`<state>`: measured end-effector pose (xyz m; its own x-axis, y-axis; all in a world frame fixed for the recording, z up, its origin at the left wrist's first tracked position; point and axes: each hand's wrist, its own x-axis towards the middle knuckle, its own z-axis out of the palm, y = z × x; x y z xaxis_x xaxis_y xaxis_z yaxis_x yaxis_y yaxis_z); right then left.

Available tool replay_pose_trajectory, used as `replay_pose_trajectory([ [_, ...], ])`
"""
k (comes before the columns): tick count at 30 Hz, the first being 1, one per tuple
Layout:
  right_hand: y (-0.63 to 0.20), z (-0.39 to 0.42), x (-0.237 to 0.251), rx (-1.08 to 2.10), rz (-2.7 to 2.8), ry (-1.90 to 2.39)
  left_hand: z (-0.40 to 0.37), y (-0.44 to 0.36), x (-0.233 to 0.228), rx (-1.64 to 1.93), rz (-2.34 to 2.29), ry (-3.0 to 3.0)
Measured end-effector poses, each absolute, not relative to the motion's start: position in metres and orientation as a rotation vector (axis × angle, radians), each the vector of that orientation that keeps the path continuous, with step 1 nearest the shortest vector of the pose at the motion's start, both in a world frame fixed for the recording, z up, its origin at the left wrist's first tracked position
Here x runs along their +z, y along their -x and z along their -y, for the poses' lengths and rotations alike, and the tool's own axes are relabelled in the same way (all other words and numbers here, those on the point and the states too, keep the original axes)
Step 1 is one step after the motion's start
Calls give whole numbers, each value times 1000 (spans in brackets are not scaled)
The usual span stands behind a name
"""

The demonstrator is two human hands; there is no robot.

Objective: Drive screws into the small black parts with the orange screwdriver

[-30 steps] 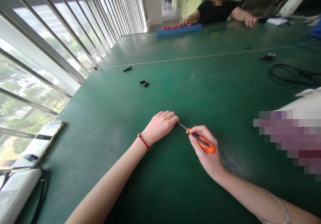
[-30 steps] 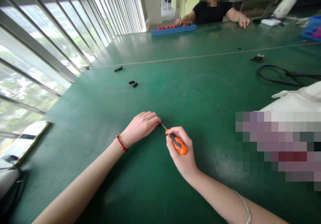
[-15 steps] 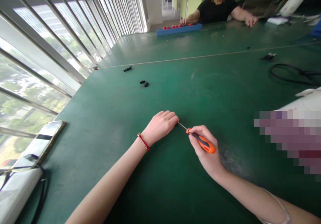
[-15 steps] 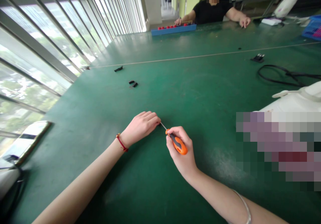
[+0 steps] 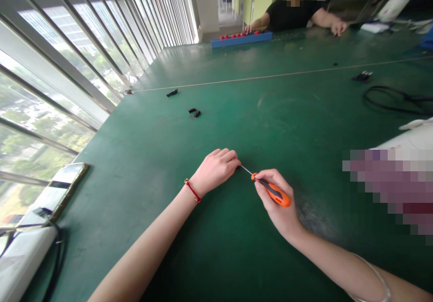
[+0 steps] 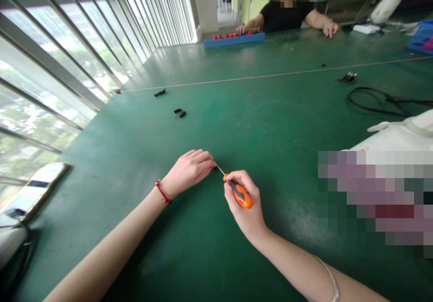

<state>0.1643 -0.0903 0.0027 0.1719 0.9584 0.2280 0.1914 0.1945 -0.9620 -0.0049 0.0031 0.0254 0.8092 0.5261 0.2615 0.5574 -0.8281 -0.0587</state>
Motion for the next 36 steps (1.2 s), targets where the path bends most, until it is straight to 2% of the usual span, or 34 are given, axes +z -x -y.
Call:
replay_pose_trajectory([
  [15,-165,91,2,829,1284,1241,-1,6,23,-393,856,2837],
  [24,-166,88,3,763,1253,1251,-7,14,10,-702,1389,2992],
  [30,-176,70,30,619,1284,1237,-12,10,6,-855,1601,2990],
  [36,-179,15,65,410,1455,1158,-30,-1,9,-893,1659,2919],
])
